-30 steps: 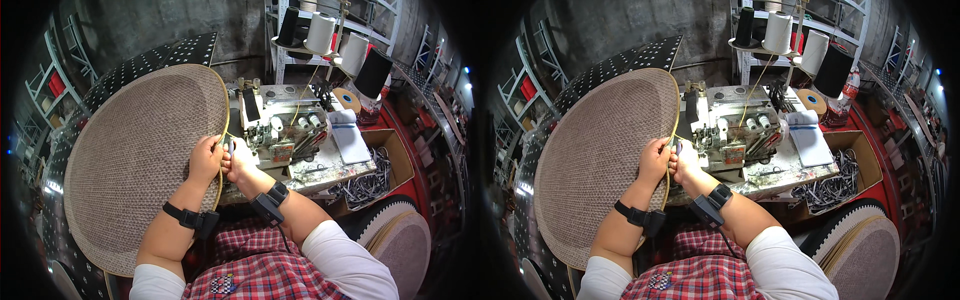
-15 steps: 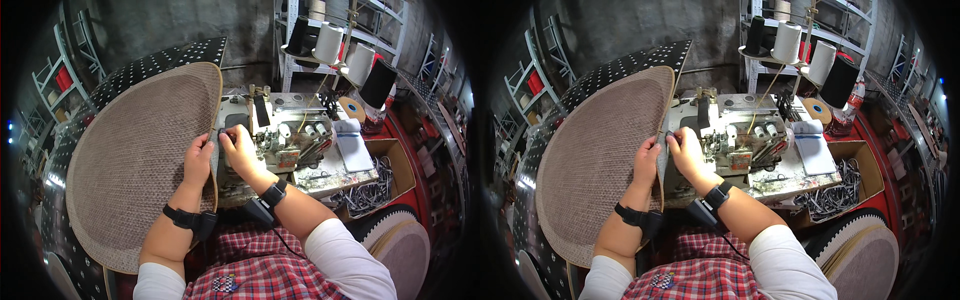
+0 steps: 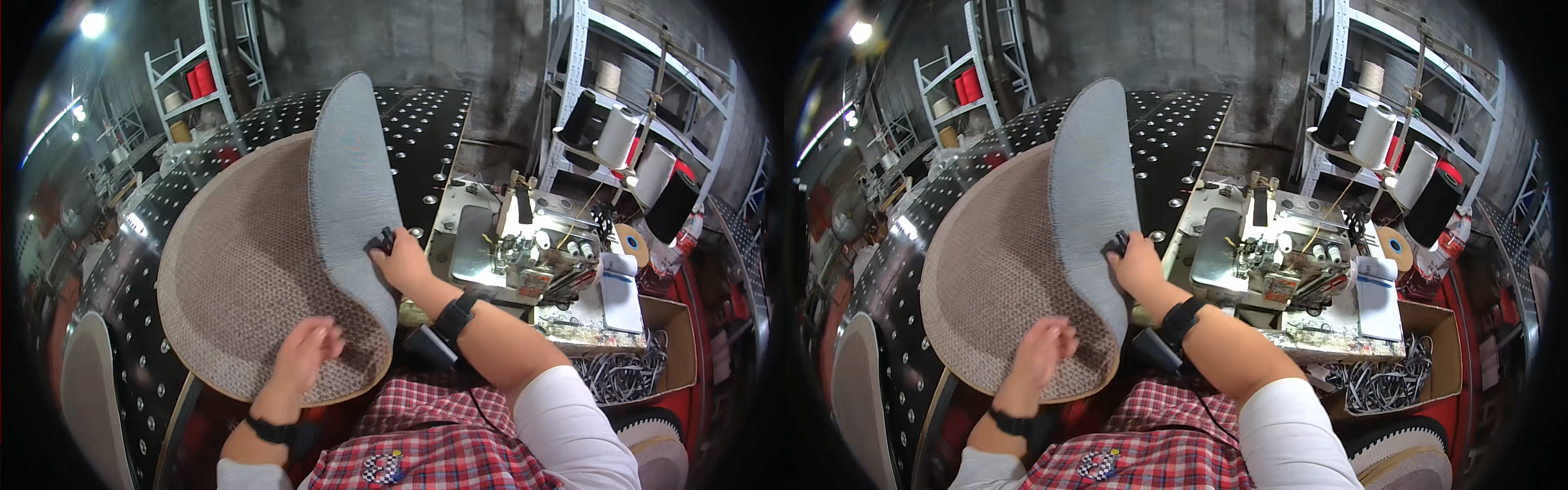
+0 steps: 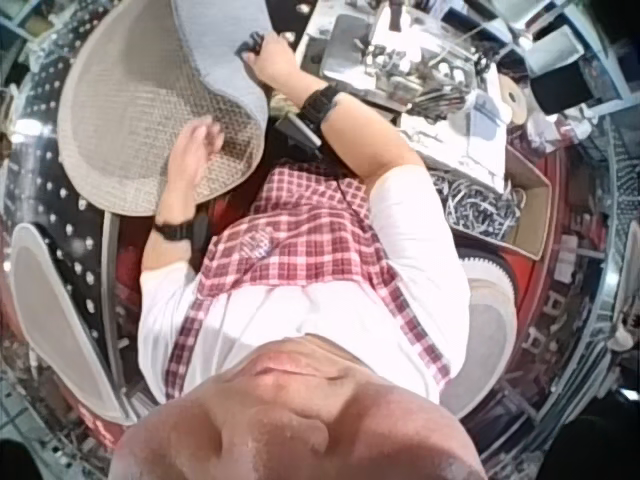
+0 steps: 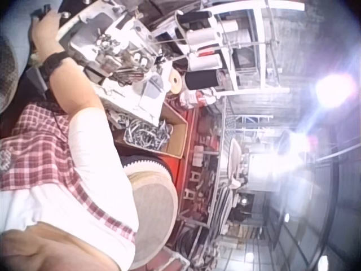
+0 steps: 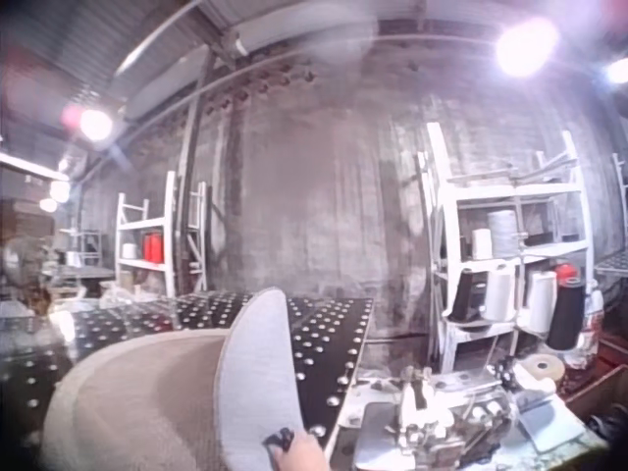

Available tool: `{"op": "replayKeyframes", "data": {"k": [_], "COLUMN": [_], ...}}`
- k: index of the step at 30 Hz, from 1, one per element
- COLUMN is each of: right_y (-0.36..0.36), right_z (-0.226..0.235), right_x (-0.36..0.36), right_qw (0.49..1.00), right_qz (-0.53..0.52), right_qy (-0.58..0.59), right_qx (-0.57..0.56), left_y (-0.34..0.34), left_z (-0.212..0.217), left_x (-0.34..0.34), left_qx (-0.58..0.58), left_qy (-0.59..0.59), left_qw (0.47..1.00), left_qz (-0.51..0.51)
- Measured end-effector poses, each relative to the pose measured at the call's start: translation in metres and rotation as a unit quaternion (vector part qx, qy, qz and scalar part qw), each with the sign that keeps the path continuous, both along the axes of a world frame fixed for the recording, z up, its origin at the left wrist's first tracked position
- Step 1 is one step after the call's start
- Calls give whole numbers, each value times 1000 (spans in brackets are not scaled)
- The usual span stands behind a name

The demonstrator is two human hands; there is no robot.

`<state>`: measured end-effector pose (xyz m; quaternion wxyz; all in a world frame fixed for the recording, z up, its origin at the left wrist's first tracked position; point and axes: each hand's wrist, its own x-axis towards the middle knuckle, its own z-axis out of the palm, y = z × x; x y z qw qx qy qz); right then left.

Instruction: Operating an overlock sewing machine to edge circular floor mats.

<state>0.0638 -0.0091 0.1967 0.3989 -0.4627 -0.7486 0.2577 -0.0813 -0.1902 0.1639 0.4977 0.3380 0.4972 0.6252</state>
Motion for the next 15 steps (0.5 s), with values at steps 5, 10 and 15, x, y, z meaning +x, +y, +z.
{"op": "replayKeyframes", "data": {"k": [5, 10, 15], "right_y": [-3, -22, -91], "right_z": [47, 105, 112], "right_x": [45, 124, 184], "right_qw": [987, 945, 930], "right_qz": [-7, 11, 3], "right_qy": [-150, -277, -279], "right_qx": [48, 174, 240], "left_y": [-143, -159, -99], "left_z": [-18, -29, 6], "left_x": [-122, -163, -157], "left_qx": [-169, -284, 71], "left_qy": [508, 176, 287], "left_qw": [797, 893, 930], "left_qz": [278, 301, 220]}}
